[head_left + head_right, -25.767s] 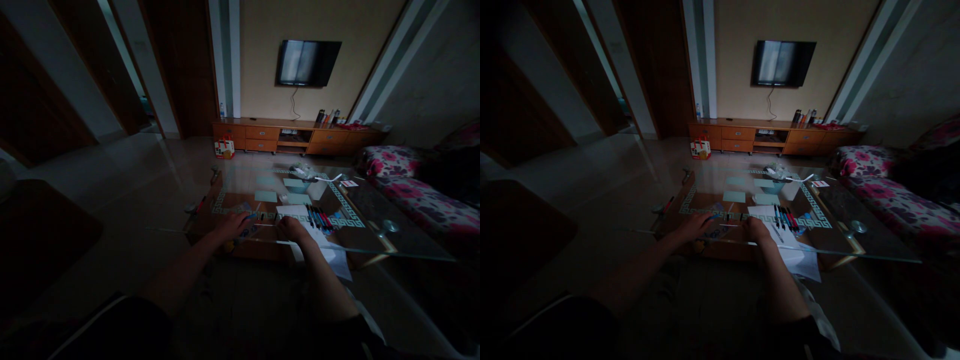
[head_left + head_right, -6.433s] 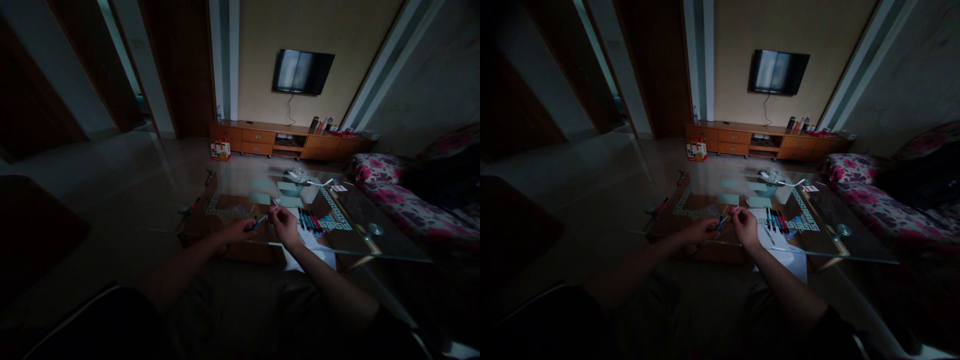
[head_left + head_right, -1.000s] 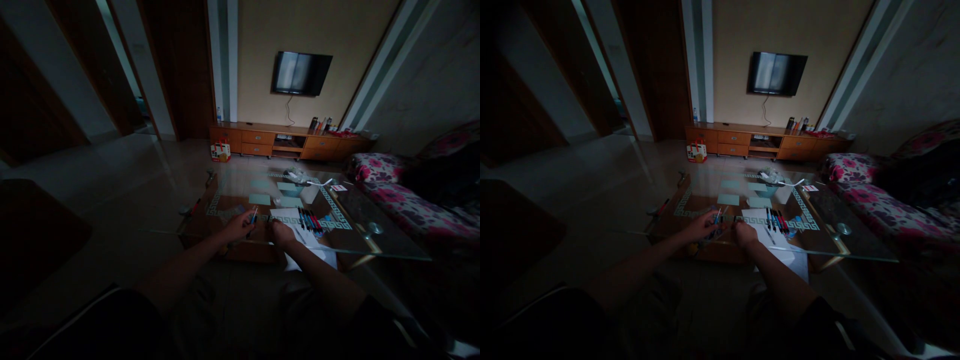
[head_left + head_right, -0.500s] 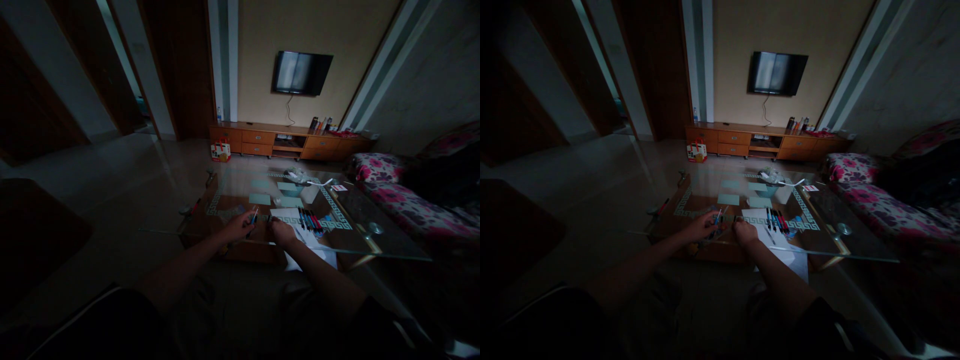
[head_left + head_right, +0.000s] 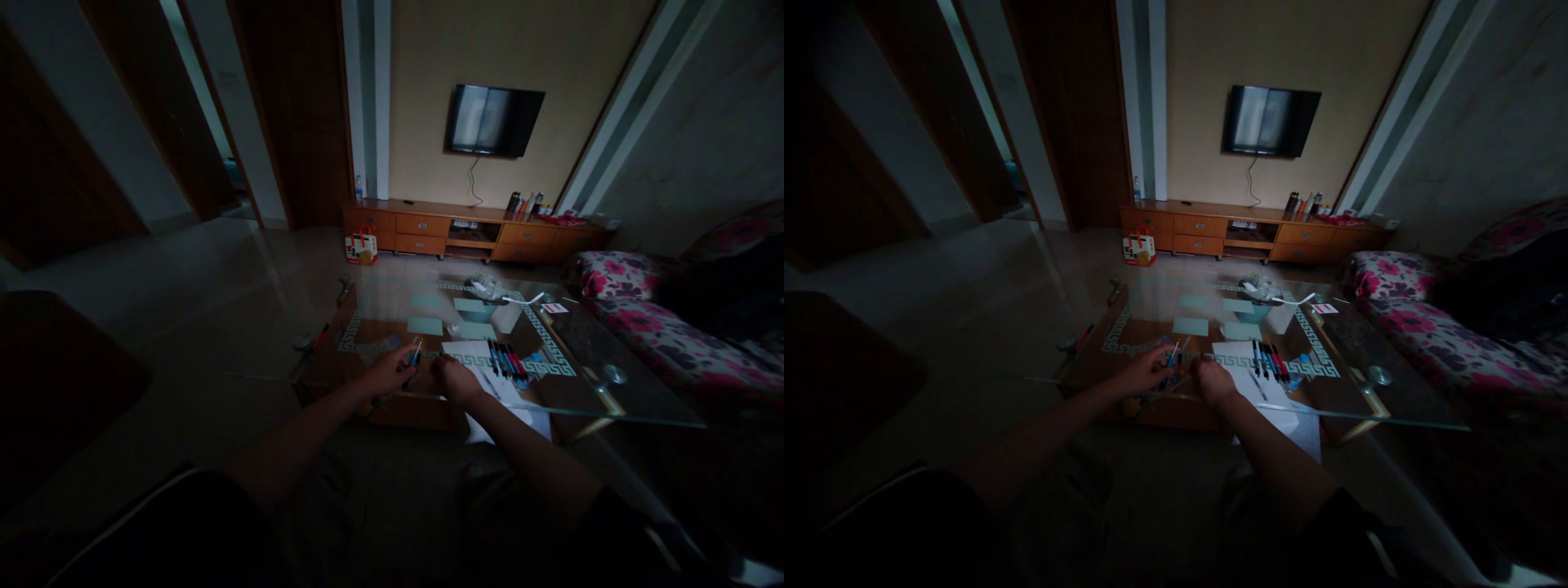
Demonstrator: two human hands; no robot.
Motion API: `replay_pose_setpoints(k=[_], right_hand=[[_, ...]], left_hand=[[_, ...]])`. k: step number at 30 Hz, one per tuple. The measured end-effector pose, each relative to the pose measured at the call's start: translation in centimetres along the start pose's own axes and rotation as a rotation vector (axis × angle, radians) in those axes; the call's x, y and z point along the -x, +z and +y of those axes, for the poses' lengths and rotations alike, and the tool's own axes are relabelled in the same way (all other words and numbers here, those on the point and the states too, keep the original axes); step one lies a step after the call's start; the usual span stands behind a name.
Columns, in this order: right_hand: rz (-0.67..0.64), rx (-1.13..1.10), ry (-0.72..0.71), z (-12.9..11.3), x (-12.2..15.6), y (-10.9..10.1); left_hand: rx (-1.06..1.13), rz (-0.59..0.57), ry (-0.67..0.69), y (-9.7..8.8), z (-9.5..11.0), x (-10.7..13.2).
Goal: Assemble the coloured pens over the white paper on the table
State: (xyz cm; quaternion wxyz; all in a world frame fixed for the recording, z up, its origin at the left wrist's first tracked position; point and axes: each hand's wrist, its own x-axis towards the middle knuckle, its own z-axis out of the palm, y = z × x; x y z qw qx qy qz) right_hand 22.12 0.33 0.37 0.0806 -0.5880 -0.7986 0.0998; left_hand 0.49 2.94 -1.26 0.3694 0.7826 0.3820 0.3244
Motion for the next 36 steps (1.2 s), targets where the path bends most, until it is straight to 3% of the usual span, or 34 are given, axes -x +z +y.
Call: replay_pose_setpoints(k=[6, 13, 16, 20, 24, 36], right_hand=[[0.085, -0.145, -0.059, 0.1, -0.4, -0.3], [0.271, -0.257, -0.154, -0.1, 0.0, -0.6], [0.405, -0.441, -0.159, -0.5, 0.0, -0.4], [0.572, -0.766, -0.057, -0.9, -0.1, -0.2], [0.583, -0.845, -0.034, -0.9, 0.0, -0.5], [0.606, -0.828, -0.041, -0.5, -0.2, 0.0]], left_hand=[[-0.014, -0.02, 0.0, -0.2, 0.0, 0.0], [-0.028, -0.035, 0.002, -0.3, -0.1, 0.0], [-0.02, -0.068, 0.004, -0.3, -0.1, 0.0], [-0.013, -0.147, 0.028, -0.2, 0.0, 0.1], [-0.021, -0.201, 0.042, -0.1, 0.1, 0.2], [-0.058, -0.22, 0.002, 0.1, 0.0, 0.4]])
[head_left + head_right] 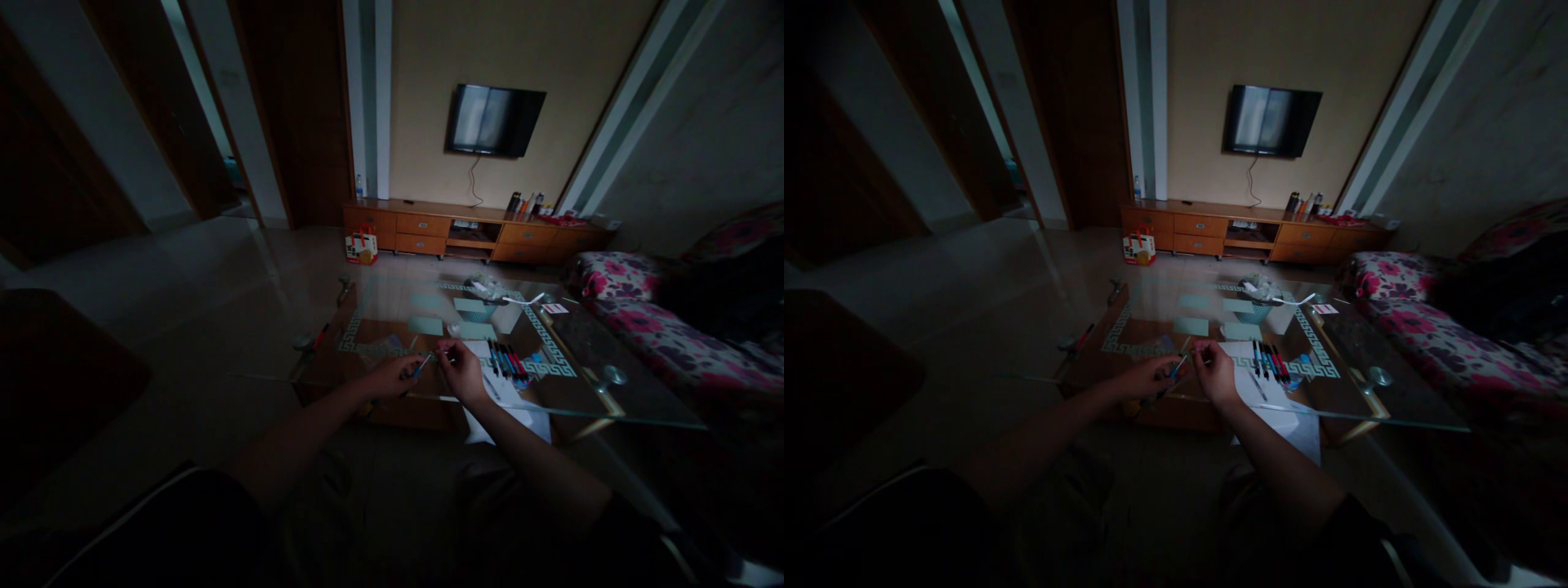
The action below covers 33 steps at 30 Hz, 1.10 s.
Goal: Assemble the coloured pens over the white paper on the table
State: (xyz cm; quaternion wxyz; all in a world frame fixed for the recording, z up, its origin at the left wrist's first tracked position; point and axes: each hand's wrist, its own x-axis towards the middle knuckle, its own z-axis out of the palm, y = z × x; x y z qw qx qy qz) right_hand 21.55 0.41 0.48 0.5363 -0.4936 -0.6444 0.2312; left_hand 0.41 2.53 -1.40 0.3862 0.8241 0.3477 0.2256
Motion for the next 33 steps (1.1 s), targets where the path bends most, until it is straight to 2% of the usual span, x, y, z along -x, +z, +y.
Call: replay_pose_setpoints(k=[23, 33], right_hand=[[-0.064, 0.028, 0.006, -0.51, 0.32, -0.01], [-0.074, 0.024, 0.029, -0.48, 0.32, 0.0]], left_hand=[[-0.022, -0.019, 0.023, -0.01, -0.05, -0.04], [-0.06, -0.033, 0.023, -0.4, 0.71, 0.12]])
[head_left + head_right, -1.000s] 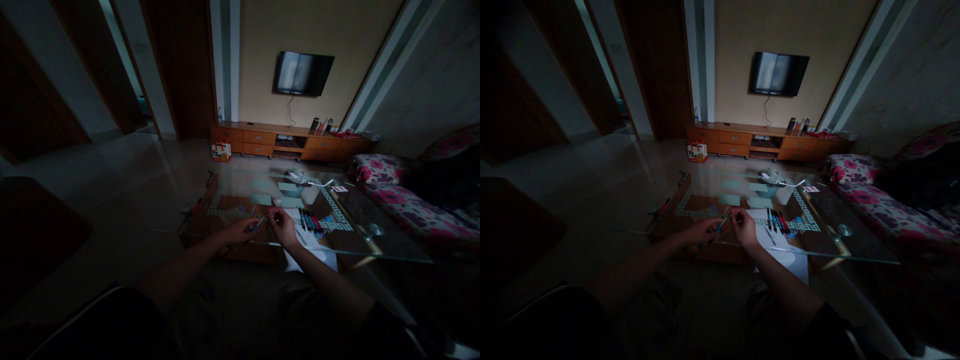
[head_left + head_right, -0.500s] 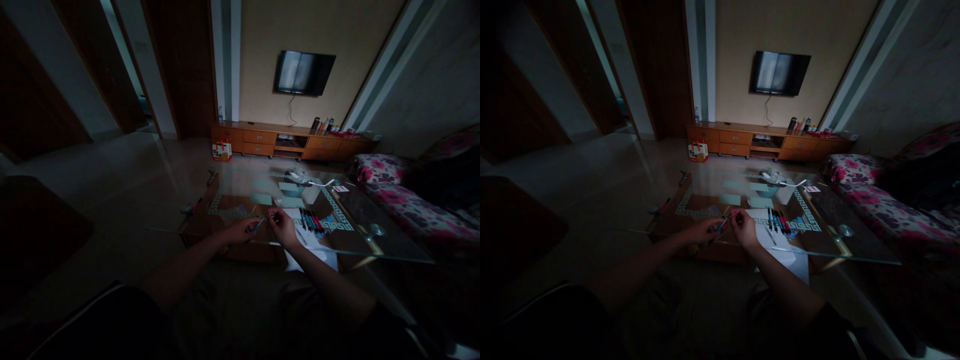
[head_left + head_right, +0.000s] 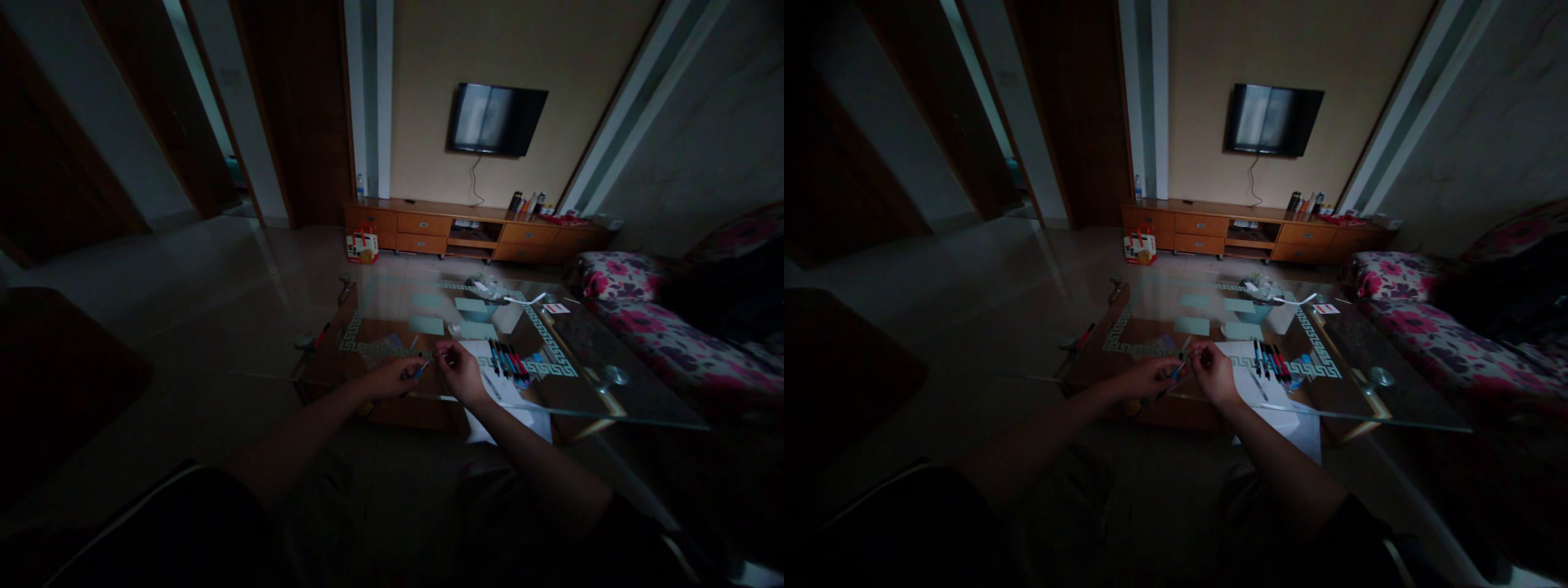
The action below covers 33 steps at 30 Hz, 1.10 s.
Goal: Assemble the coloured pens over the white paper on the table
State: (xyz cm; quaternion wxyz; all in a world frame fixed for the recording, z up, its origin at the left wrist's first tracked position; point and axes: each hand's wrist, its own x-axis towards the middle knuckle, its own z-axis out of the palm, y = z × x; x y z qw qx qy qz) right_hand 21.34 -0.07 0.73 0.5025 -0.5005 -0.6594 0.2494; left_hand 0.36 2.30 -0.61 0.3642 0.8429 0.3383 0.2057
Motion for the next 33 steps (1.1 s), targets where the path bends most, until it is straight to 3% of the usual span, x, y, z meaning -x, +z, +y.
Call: replay_pose_setpoints(k=[16, 33], right_hand=[[-0.095, -0.026, 0.003, 0.35, 0.32, 0.46], [-0.113, -0.052, -0.005, 0.28, 0.34, 0.45]], left_hand=[[-0.021, -0.006, 0.018, -0.19, 0.45, 0.01], [-0.047, 0.007, 0.031, -0.2, 0.36, 0.04]])
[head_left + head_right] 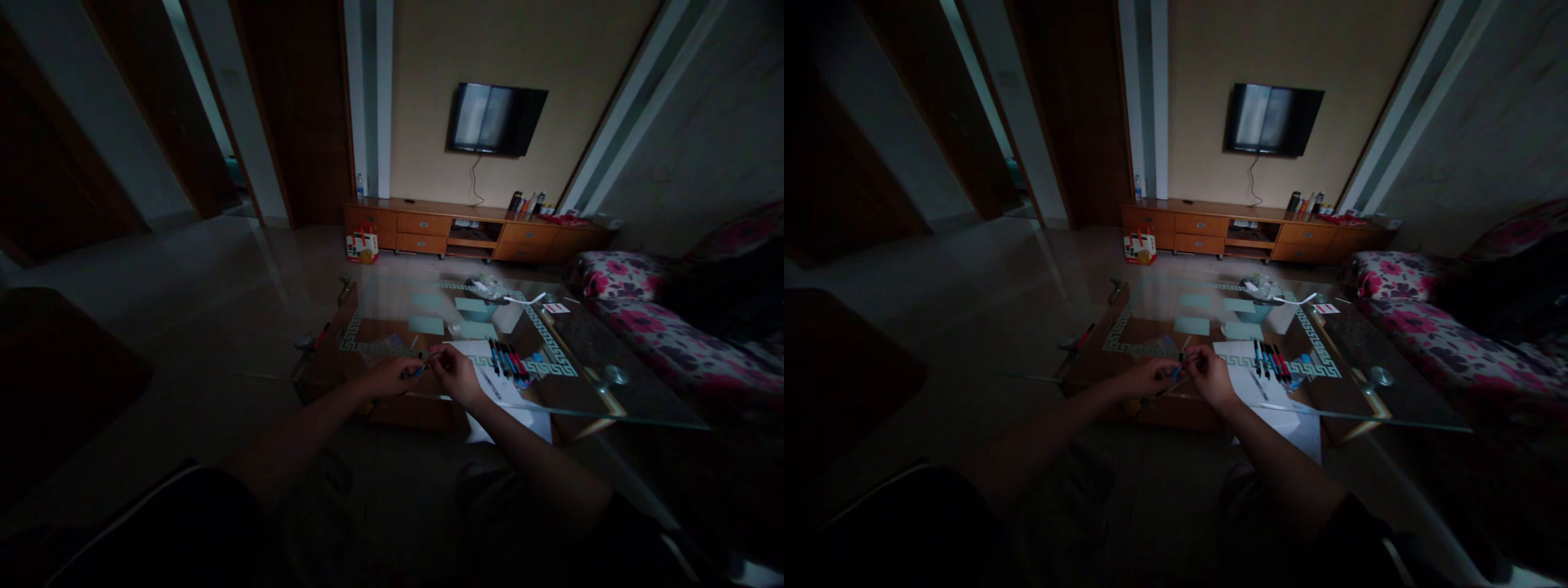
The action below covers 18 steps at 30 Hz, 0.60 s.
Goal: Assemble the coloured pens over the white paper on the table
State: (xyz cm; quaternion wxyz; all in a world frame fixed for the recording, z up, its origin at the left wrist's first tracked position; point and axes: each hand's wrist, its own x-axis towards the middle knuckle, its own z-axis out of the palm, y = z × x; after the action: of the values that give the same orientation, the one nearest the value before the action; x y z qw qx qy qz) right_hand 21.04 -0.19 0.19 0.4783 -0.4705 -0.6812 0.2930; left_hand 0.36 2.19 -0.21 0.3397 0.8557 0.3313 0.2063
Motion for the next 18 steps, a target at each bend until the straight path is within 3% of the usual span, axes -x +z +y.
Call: replay_pose_setpoints(k=[18], right_hand=[[-0.049, -0.032, 0.025, 0.36, 0.02, 0.29]], left_hand=[[-0.039, -0.007, 0.023, -0.22, -0.18, 0.07]])
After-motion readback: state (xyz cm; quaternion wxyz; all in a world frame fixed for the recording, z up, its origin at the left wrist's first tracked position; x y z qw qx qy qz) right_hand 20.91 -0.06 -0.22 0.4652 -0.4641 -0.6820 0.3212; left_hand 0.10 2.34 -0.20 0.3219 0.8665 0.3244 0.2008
